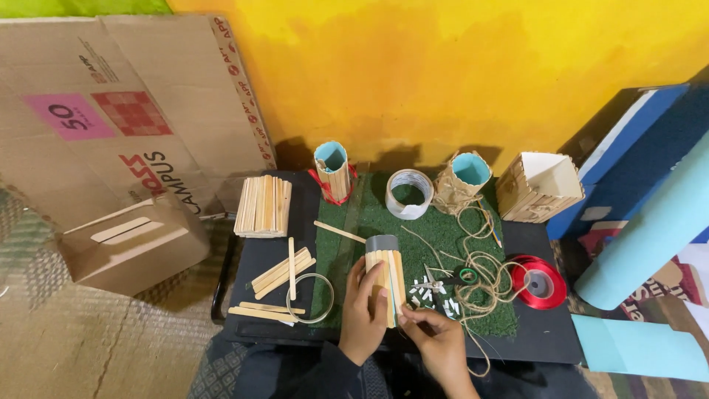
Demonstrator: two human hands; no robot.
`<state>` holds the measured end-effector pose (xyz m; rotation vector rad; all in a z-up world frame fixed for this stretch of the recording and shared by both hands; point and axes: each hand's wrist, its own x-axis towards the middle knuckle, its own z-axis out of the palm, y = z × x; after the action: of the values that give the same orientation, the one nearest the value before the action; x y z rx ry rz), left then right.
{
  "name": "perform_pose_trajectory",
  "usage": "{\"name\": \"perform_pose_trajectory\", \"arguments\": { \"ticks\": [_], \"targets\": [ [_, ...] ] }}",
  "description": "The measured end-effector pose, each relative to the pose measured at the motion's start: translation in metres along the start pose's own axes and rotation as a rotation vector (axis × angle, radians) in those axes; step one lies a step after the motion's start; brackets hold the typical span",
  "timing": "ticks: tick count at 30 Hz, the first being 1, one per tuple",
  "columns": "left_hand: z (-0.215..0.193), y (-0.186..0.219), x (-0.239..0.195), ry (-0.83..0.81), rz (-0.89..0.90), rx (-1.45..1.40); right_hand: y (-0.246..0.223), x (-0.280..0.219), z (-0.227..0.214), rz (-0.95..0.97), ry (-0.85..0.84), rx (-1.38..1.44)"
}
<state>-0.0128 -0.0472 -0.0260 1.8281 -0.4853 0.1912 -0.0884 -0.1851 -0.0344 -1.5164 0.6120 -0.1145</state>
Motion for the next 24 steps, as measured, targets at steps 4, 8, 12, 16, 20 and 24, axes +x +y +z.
{"name": "perform_pose_trajectory", "arguments": {
  "ticks": [4, 8, 12, 16, 20, 24],
  "targets": [
    [-0.002, 0.005, 0.0, -0.017, 0.003, 0.037, -0.02, -0.007, 0.006, -0.098, -0.027, -0.221],
    [-0.002, 0.003, 0.001, -0.042, 0.014, 0.042, -0.038, -0.014, 0.01, -0.263, -0.054, -0.411],
    [-0.004, -0.001, 0.003, -0.022, 0.071, 0.06, -0.046, -0.021, 0.014, -0.568, -0.123, -0.577],
    [-0.006, -0.006, 0.003, -0.029, 0.087, 0.062, -0.048, -0.026, 0.018, -0.725, -0.13, -0.58],
    [-0.008, -0.007, 0.005, -0.036, -0.004, -0.007, -0.04, -0.026, 0.017, -0.652, -0.165, -0.534],
    [-0.015, 0.0, 0.013, 0.01, -0.041, -0.038, -0.043, -0.027, 0.017, -0.595, -0.204, -0.549]
  ]
}}
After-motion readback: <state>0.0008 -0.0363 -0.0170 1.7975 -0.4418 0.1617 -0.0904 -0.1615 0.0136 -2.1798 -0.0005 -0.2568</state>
